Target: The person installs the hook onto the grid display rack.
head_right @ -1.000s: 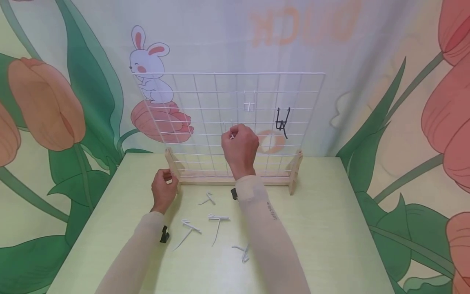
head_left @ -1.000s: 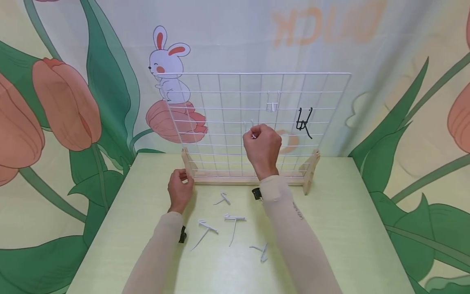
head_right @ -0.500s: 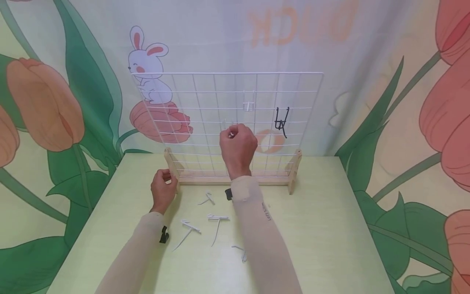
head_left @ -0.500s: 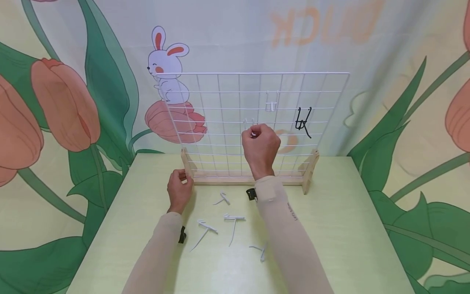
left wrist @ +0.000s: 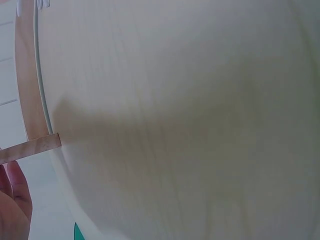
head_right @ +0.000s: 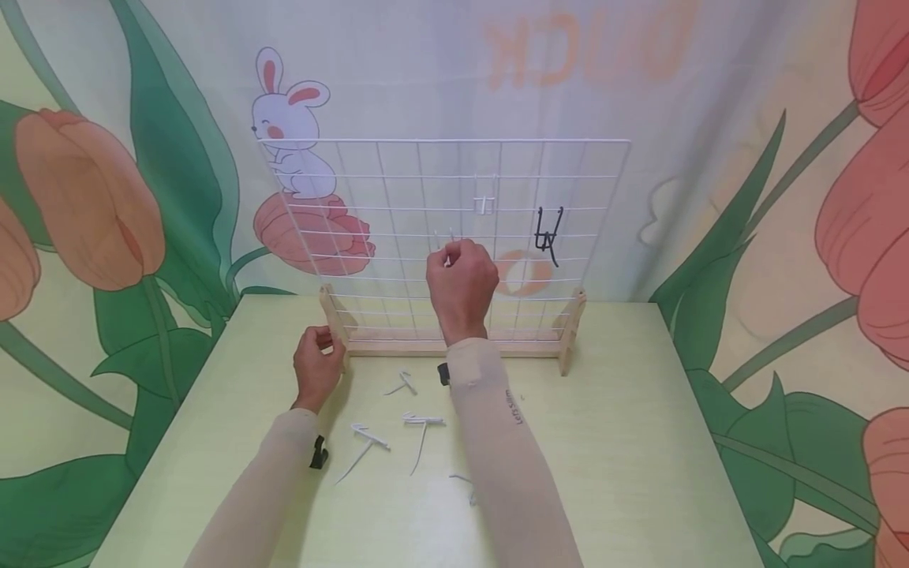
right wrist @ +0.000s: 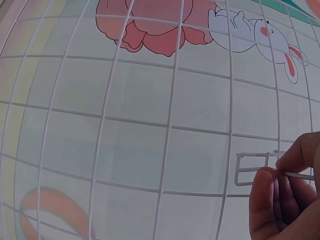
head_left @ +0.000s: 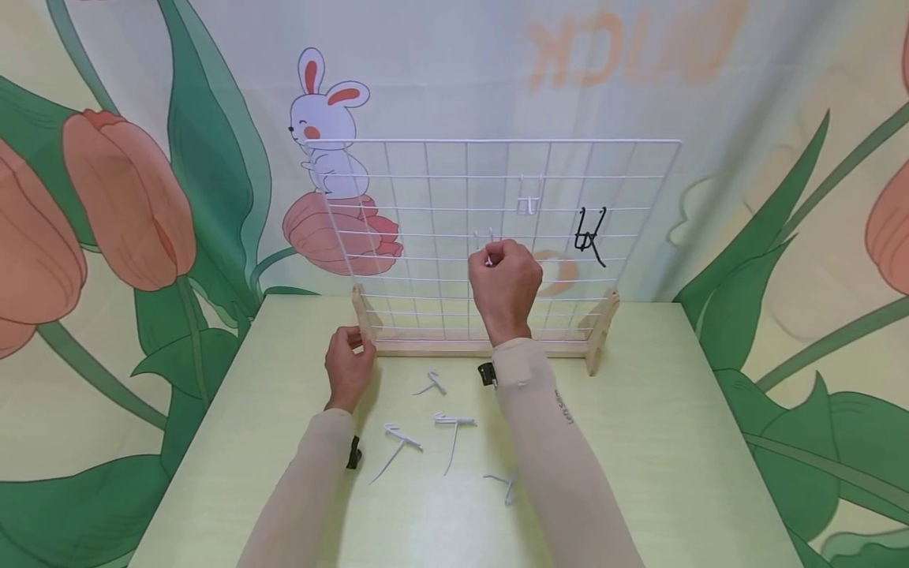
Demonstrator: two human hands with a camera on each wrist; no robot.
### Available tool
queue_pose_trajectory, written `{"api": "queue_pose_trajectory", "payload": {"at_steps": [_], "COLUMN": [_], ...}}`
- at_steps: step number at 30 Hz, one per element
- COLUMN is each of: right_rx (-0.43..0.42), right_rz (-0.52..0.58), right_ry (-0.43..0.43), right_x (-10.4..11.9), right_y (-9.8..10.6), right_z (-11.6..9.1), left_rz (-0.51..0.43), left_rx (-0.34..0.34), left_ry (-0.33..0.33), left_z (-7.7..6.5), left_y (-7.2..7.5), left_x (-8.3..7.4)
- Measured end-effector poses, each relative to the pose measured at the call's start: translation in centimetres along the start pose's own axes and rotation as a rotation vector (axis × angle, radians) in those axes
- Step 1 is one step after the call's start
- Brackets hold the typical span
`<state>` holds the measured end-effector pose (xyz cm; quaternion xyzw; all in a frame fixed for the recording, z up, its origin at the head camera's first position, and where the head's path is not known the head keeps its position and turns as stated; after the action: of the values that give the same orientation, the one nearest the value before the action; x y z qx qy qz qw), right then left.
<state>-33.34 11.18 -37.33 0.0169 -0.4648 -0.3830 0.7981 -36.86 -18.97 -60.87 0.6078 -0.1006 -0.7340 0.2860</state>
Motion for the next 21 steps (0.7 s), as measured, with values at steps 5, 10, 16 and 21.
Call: {"api": "queue_pose_trajectory", "payload": {"at_steps": [5, 10, 16, 21], "right_rx": [0.022, 0.053, 0.046, 0.054], "right_rz": [-0.004, -0.015, -0.005, 0.014], "right_ry": [-0.026, -0.051, -0.057, -0.061], "right_x": [-0.17, -0.24, -0.36, -0.58], "right_y": [-0.14, -0.42, -0.46, -0.46], "right_z": [0.02, -0.07, -0.44, -0.79], "left_rz": [0.004, 0.006, 0.004, 0.002], "left_rx": [-0.01, -0.007, -0.001, -0.011], "left_ry": [-0.007, 0.005, 0.021, 0.008], "left_z": [-0.06, -0.12, -0.12, -0.11], "left_y": [0.03, 0.06, 0.03, -0.17], "left_x": [-0.07, -0.15, -0.23, -0.17]}}
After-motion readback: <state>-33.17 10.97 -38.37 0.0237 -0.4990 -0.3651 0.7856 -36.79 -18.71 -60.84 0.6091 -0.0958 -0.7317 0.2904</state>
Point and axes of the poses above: each hand's wrist, its own z-axis towards the middle knuckle, its own y-axis out of the back of the hand, x = y × z, the point moved 5 cm from there along z, towards the middle knuckle, and after that the axes turned 7 degrees about x, right-handed, at the moved point
